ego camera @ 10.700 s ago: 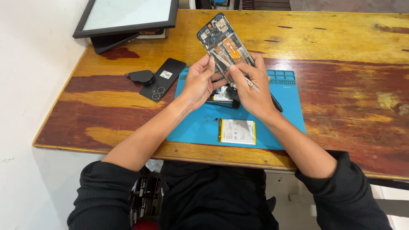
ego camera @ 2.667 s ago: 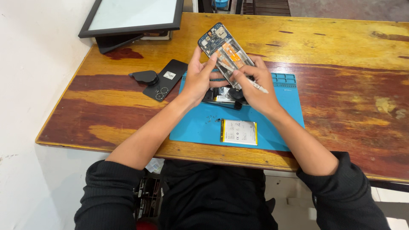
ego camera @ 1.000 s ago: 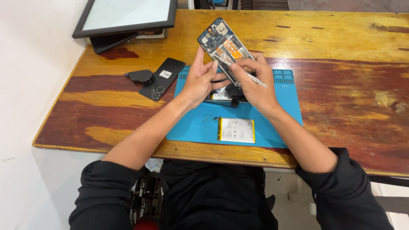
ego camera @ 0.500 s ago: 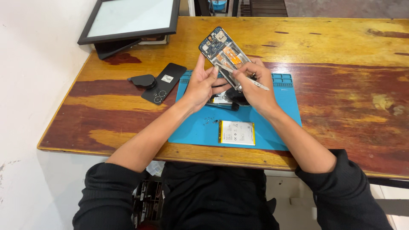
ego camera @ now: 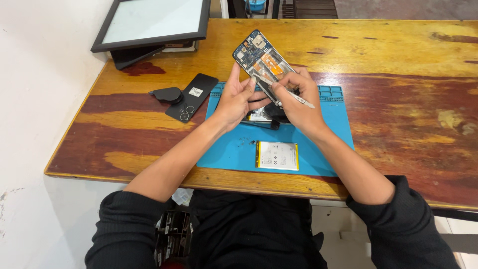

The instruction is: The person works on a disassembled smartphone at a repair bench, holding the phone with one hand while using a pry tool with the other to lever components and adhesive inside the phone body. A removed battery lies on the mat beside the phone, and the person repeatedly repositions the phone to pry along its inner edges.

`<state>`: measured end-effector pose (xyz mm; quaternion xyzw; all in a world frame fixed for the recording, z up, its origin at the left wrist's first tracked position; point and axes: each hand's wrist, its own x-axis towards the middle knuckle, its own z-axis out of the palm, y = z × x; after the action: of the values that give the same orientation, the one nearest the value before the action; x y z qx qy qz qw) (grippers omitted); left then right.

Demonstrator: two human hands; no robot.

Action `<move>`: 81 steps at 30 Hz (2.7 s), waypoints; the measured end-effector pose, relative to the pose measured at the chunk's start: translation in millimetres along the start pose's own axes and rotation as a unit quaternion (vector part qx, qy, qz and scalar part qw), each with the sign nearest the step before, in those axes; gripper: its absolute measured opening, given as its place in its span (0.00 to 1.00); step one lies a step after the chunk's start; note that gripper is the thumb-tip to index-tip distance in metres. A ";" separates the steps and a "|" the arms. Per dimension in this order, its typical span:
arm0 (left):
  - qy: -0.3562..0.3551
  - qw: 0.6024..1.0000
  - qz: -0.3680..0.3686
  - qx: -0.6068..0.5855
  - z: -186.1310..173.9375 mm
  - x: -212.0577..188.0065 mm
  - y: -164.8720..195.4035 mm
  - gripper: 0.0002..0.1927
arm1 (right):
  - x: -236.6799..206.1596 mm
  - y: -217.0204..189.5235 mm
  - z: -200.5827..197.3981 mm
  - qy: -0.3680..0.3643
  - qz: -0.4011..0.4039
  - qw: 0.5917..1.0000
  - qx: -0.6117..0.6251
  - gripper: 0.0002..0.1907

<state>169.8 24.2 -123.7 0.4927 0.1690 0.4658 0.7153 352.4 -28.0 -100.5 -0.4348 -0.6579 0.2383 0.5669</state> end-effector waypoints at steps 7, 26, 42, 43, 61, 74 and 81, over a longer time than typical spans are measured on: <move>0.000 1.000 -0.003 0.021 -0.9 -0.6 2.7 0.37 | -2.3 3.0 1.6 0.004 -0.005 1.000 0.010 0.05; 0.004 1.000 -0.002 0.028 -3.7 -0.1 0.6 0.37 | -2.2 1.6 2.9 0.005 -0.043 0.999 -0.006 0.07; -0.003 1.000 0.001 0.019 -9.9 1.5 1.3 0.37 | -3.1 -5.1 5.1 0.016 0.026 0.999 0.020 0.08; -0.003 1.000 0.000 0.020 -9.8 1.2 1.8 0.37 | -2.9 -4.7 5.3 0.015 0.024 0.999 0.029 0.08; 0.012 1.000 0.009 -0.008 -5.0 -2.2 9.5 0.25 | 6.1 9.0 2.1 0.002 0.016 1.000 0.027 0.03; 0.084 0.994 0.005 0.076 -0.5 -1.8 10.4 0.19 | 8.0 12.3 -3.5 -0.008 -0.023 0.999 -0.046 0.07; 0.036 0.997 0.002 0.071 -0.4 -0.4 2.5 0.24 | 12.8 20.2 -9.6 -0.020 0.005 1.000 -0.004 0.09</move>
<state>168.1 24.2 -121.8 0.5255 0.2267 0.4716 0.6709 367.9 -8.6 -107.6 -0.4357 -0.6677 0.2474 0.5506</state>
